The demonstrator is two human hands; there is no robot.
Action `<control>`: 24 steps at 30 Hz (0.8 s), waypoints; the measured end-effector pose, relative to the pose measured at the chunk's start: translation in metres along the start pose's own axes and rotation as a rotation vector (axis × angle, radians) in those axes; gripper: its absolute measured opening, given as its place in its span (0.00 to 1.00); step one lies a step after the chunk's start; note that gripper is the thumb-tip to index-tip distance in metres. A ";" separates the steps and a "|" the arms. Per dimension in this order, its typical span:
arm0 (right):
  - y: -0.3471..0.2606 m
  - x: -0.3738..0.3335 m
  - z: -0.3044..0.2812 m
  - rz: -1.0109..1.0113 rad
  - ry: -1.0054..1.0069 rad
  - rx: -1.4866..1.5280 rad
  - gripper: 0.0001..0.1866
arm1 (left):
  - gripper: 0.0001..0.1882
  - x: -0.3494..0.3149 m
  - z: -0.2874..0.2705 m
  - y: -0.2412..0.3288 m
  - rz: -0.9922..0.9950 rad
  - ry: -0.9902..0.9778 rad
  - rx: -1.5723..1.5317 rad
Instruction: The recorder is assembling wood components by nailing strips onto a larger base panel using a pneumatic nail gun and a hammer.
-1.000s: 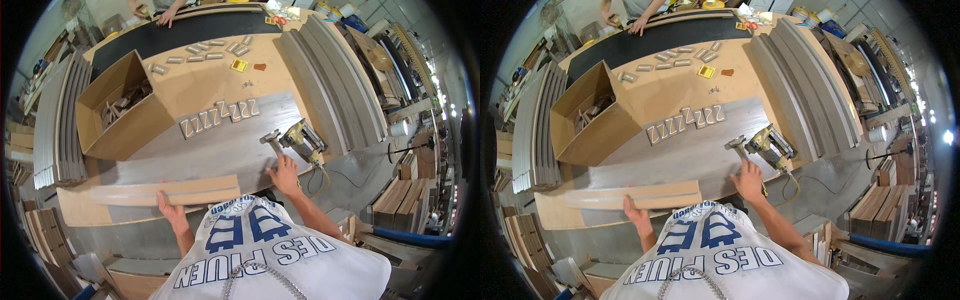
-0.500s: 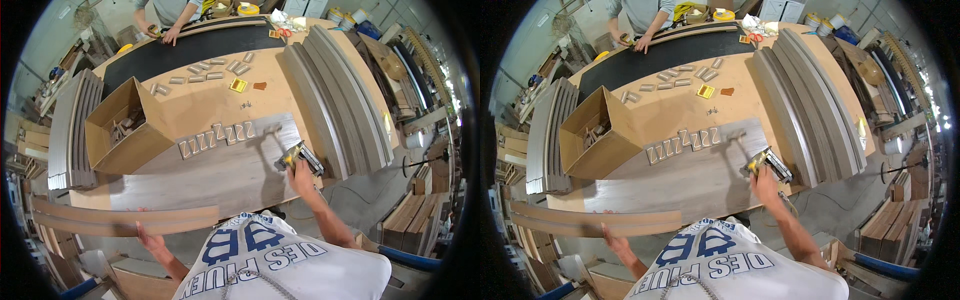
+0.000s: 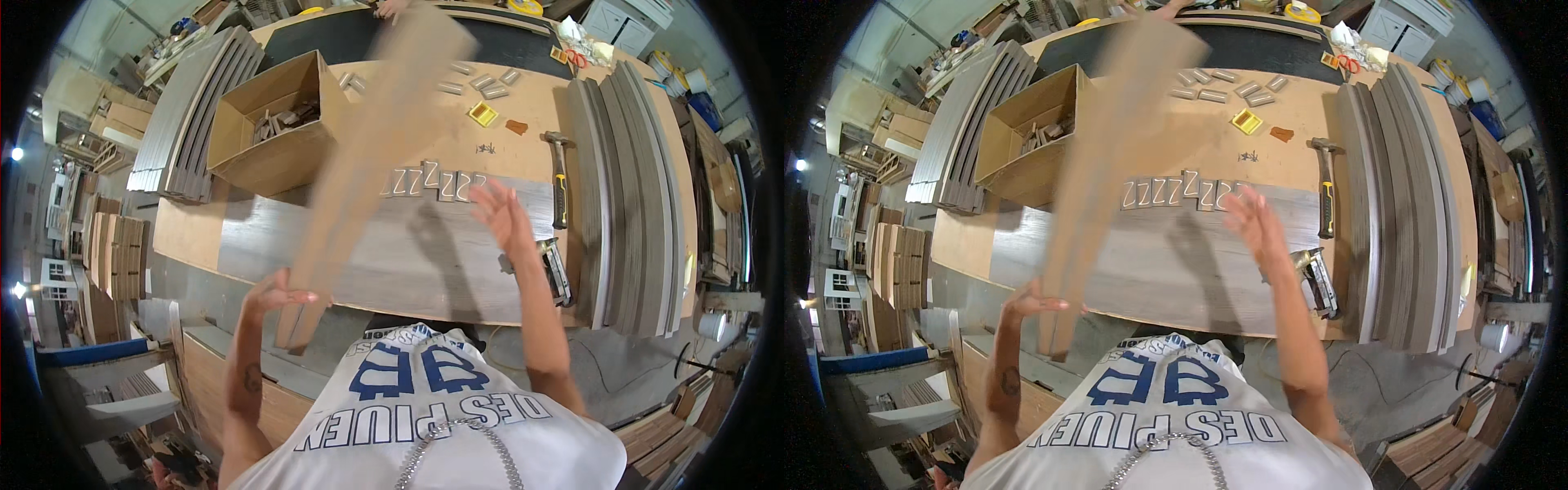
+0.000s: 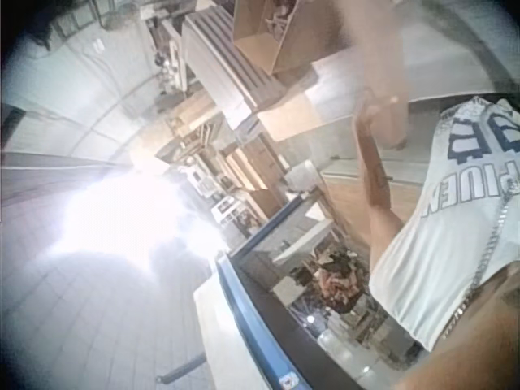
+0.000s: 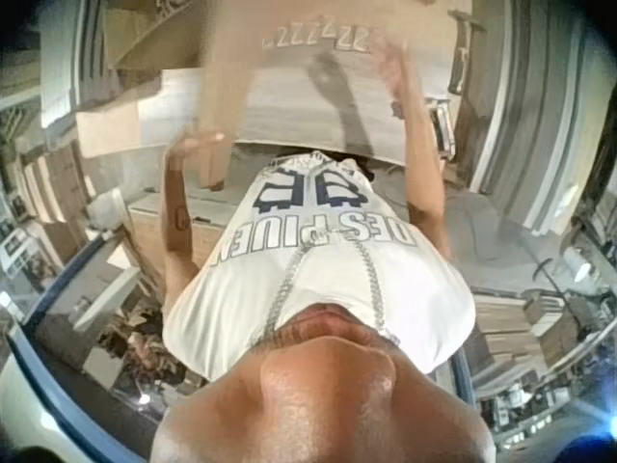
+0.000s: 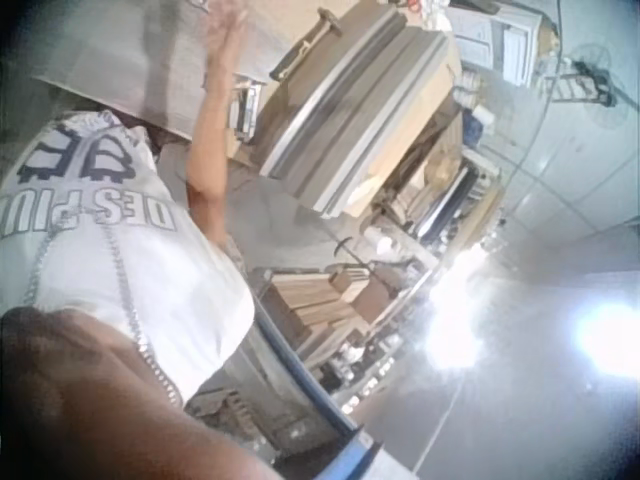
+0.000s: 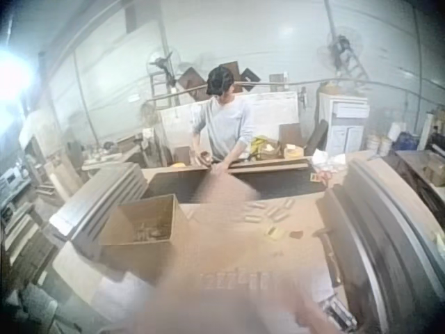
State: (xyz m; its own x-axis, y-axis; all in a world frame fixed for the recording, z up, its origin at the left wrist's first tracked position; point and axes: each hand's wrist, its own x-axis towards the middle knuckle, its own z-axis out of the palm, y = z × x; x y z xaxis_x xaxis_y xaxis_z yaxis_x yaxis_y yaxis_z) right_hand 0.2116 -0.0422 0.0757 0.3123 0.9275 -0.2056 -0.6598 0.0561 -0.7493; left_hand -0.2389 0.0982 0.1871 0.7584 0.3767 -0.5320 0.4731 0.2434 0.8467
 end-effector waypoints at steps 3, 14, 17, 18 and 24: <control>0.044 -0.020 0.032 0.011 -0.284 0.574 0.34 | 0.24 0.033 -0.036 -0.019 -0.212 -0.313 0.158; 0.145 -0.090 0.036 0.059 0.718 0.186 0.26 | 0.28 0.132 -0.154 -0.038 -0.525 -0.511 1.111; 0.157 -0.114 0.003 0.039 1.026 -0.633 0.28 | 0.24 0.124 -0.141 -0.069 0.335 0.257 1.282; 0.161 -0.119 0.001 0.040 1.051 -0.628 0.28 | 0.24 0.127 -0.118 -0.072 0.347 0.233 1.284; 0.156 -0.089 0.020 -0.090 0.931 -1.295 0.27 | 0.20 0.164 0.030 -0.087 0.655 0.129 0.960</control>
State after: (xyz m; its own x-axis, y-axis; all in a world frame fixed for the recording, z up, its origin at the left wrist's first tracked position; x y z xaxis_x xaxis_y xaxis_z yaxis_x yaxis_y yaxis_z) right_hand 0.0675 -0.1084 -0.0099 0.9257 0.3726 -0.0652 0.2302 -0.6916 -0.6846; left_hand -0.1425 0.1122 0.0262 0.9579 0.2811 0.0582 0.1949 -0.7858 0.5870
